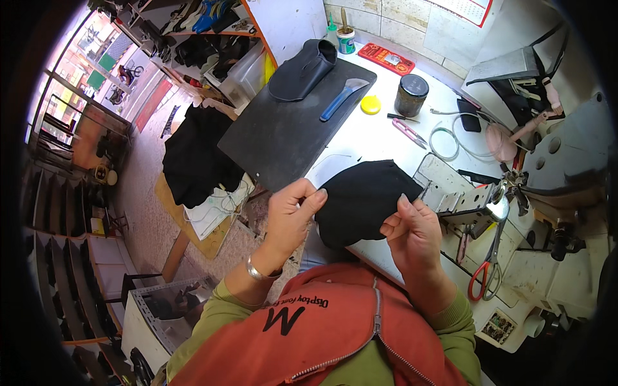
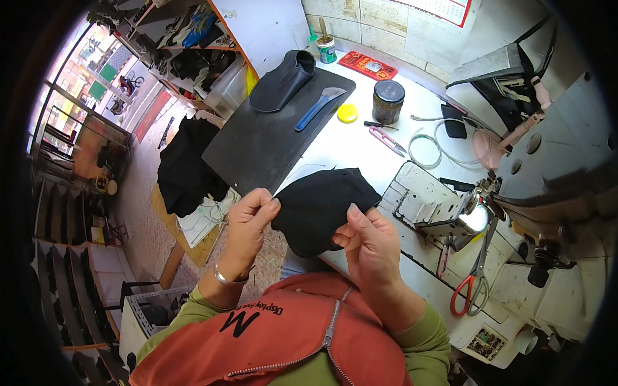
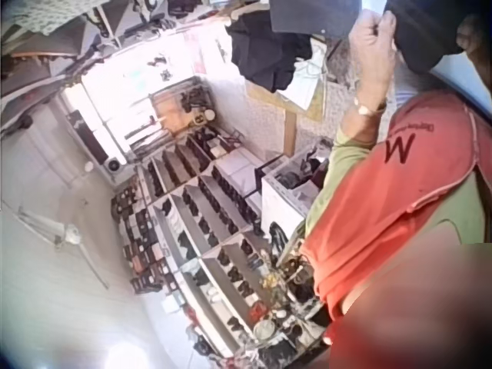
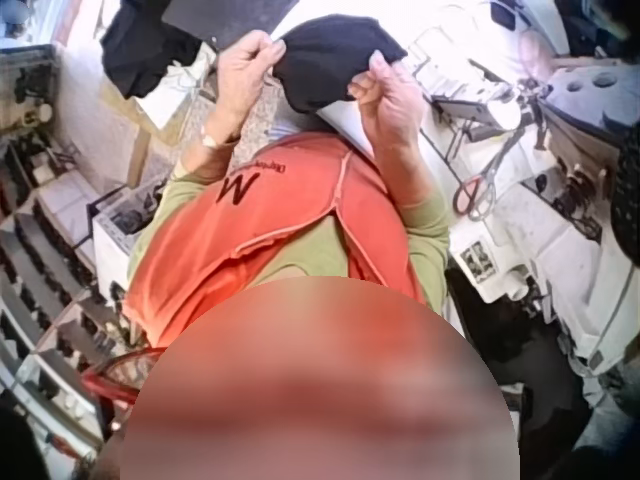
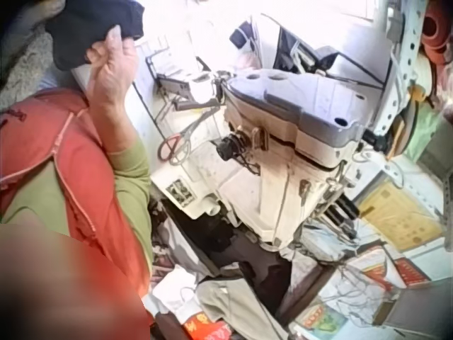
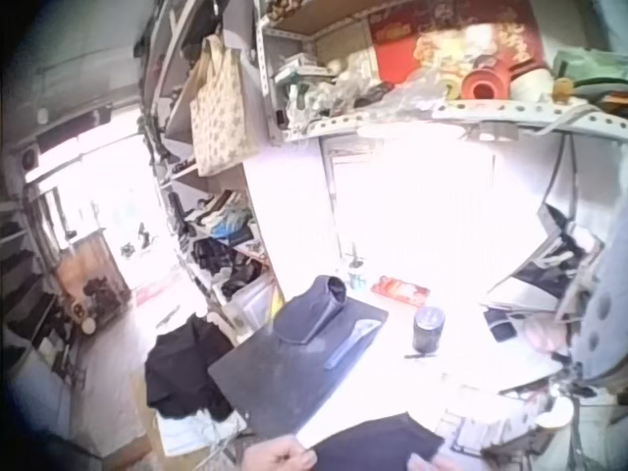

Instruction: The person sews a black shoe upper on an industrial sewing machine, then trims excess thread and edges with scissors and a knife. They repeatedly inspect and adjust the shoe, cutting small sections and smoothing the material by hand.

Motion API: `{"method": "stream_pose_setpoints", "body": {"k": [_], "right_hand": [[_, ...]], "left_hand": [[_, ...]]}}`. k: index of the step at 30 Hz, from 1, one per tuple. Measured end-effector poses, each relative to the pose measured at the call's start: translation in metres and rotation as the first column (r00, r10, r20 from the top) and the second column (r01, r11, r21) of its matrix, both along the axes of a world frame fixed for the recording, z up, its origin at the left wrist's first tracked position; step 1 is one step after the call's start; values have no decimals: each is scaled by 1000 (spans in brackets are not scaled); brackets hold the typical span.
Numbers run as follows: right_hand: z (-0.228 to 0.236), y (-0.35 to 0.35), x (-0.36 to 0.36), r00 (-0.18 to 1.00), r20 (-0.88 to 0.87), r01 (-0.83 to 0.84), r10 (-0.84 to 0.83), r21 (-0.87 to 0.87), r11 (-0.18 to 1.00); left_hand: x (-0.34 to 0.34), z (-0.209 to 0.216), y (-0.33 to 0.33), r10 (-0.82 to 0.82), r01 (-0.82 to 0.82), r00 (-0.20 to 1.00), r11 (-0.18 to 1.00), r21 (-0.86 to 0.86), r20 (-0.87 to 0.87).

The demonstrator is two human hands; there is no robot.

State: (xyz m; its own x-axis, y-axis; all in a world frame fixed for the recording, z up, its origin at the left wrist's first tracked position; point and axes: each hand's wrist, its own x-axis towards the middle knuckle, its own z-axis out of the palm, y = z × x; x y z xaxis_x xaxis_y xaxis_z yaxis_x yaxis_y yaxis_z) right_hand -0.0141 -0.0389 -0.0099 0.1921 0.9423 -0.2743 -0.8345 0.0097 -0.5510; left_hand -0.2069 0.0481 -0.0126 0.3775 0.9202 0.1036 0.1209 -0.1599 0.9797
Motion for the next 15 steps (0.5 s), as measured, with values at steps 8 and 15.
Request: {"method": "stream_pose_setpoints", "body": {"k": [8, 15], "right_hand": [[13, 15, 11, 976, -83, -206, 203, -23, 978], [-6, 1, 24, 821, 530, -301, 213, 85, 950]], "left_hand": [[10, -4, -3, -11, 230, 888, 877, -422, 459], [16, 6, -8, 72, 372, 828, 672, -640, 556]]}}
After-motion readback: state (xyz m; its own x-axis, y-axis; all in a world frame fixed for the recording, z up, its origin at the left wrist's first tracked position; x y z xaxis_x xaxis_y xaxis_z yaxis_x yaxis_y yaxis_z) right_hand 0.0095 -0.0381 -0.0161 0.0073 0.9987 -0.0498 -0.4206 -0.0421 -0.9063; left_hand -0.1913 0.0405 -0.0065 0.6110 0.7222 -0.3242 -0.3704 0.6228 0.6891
